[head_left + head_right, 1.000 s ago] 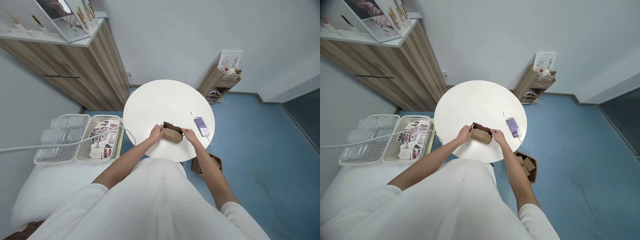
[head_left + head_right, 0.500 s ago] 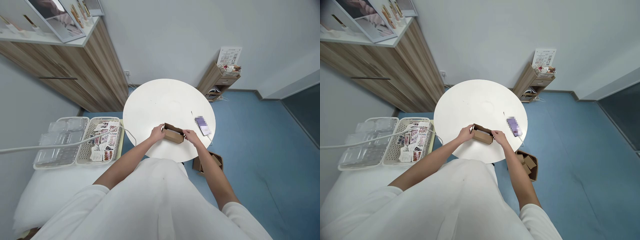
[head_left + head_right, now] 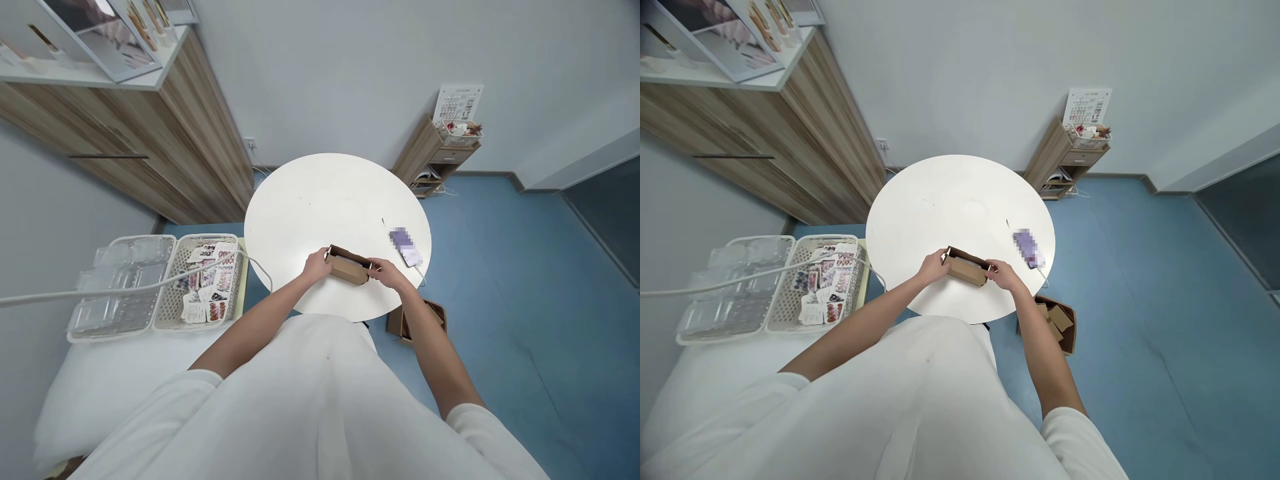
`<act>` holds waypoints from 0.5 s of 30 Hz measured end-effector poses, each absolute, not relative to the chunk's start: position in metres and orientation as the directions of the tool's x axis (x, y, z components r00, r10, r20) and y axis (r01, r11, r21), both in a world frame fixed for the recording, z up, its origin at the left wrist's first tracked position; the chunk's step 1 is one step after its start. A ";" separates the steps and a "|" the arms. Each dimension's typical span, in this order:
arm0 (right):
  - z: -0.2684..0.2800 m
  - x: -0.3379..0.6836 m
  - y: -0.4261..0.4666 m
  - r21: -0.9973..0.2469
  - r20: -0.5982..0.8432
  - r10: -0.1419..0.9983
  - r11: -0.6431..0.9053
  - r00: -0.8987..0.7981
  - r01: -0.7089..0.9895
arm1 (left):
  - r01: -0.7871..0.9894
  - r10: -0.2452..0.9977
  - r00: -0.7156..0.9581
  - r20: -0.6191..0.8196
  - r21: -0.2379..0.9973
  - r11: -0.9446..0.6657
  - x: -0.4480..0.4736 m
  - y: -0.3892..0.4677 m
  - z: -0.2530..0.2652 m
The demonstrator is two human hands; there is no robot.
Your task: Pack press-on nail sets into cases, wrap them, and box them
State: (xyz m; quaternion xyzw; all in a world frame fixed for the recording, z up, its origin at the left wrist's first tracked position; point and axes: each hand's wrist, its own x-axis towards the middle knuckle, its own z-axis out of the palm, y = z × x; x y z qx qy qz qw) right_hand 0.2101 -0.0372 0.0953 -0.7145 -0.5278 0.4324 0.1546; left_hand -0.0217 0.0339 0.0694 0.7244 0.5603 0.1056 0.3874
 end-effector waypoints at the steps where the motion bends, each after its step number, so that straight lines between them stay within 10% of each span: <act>1: 0.093 0.210 -0.038 -0.665 -0.442 0.894 -0.385 0.079 0.640 | 0.737 0.893 0.348 -0.284 0.672 -0.073 -0.022 0.034 0.069; 15: 0.092 0.198 -0.041 -0.561 -0.380 0.905 -0.389 0.190 0.731 | 0.825 0.906 0.392 -0.159 0.496 -0.270 -0.027 0.032 0.082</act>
